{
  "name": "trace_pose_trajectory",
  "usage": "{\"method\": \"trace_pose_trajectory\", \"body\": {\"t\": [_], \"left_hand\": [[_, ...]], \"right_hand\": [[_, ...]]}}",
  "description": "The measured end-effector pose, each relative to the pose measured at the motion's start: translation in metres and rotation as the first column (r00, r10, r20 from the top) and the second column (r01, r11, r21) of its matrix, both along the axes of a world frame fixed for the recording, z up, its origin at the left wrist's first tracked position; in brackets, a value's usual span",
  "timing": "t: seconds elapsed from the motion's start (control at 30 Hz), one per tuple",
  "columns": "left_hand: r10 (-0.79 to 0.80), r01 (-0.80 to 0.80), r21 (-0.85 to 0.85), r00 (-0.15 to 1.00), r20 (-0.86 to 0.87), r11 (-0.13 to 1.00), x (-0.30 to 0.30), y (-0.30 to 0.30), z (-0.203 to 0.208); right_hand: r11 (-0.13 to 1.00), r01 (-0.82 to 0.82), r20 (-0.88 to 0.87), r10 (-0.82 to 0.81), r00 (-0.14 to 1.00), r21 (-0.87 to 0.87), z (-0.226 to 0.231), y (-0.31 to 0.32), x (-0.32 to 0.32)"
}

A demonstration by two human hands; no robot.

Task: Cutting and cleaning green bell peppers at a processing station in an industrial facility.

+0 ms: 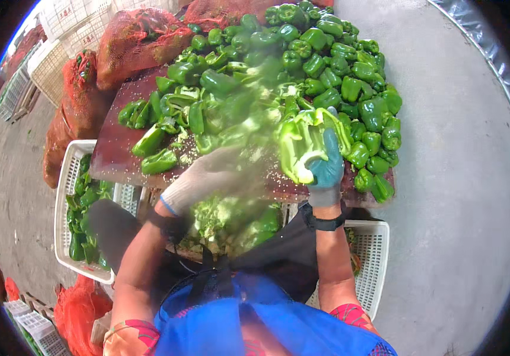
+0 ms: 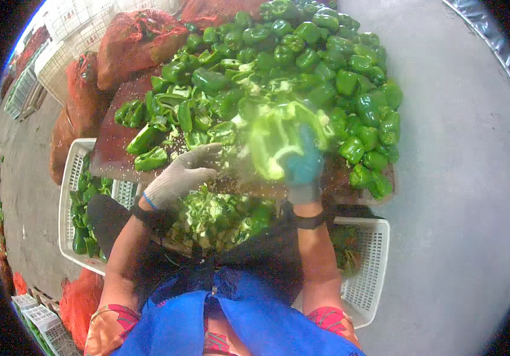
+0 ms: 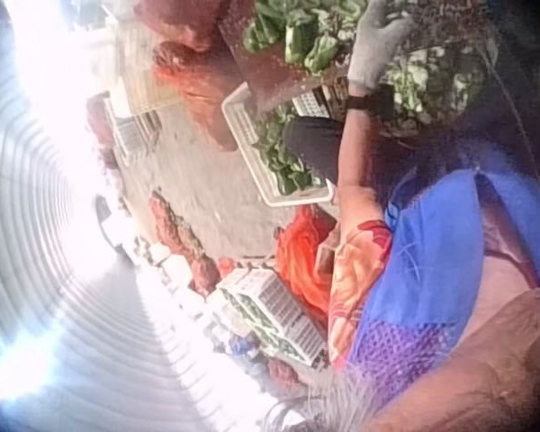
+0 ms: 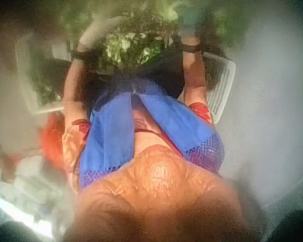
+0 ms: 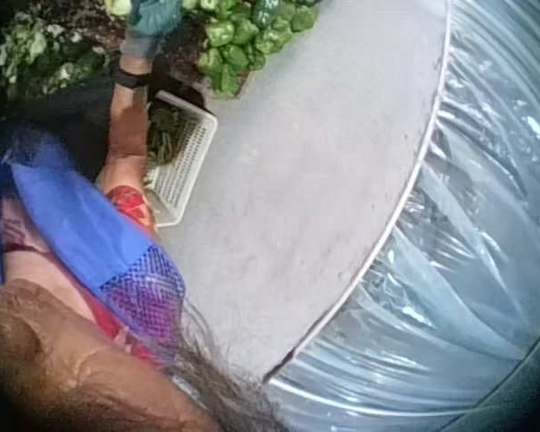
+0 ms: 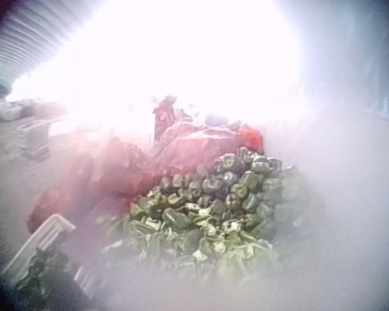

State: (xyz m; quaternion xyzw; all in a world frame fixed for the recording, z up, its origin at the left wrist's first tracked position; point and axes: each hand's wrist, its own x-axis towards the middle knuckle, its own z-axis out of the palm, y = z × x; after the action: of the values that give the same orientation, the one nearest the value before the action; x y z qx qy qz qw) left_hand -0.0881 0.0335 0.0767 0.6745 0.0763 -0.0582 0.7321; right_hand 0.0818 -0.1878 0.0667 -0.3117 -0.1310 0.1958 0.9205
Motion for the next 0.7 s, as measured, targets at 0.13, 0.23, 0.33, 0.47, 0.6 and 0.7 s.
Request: {"method": "trace_pose_trajectory", "body": {"t": [0.13,0.23,0.33,0.47,0.6,0.7], "left_hand": [[0.008,0.021,-0.323,0.996,0.087,0.946,0.008,-0.019,0.010],[0.152,-0.091,-0.343,0.976,0.154,0.935,0.025,-0.048,0.024],[0.350,-0.305,-0.410,0.936,0.036,0.859,0.029,-0.058,0.012],[0.362,-0.283,-0.286,0.889,0.279,0.915,0.002,-0.039,0.001],[0.415,-0.485,0.113,0.829,0.376,0.867,-0.018,-0.019,-0.019],[0.353,-0.602,0.232,0.692,0.630,0.764,-0.022,-0.024,-0.028]], "right_hand": [[0.919,0.229,0.373,-0.099,0.922,-0.321,-0.008,-0.001,-0.012],[0.660,0.555,0.680,-0.090,0.728,-0.506,0.003,0.015,-0.028],[0.715,0.497,0.616,-0.119,0.779,-0.491,0.007,0.035,-0.047],[0.901,-0.368,-0.078,0.394,0.916,0.229,-0.003,0.059,-0.049],[0.893,-0.356,-0.320,0.434,0.842,0.274,-0.036,0.090,-0.056],[0.943,-0.314,-0.356,0.334,0.873,0.113,-0.046,0.084,-0.053]]}}
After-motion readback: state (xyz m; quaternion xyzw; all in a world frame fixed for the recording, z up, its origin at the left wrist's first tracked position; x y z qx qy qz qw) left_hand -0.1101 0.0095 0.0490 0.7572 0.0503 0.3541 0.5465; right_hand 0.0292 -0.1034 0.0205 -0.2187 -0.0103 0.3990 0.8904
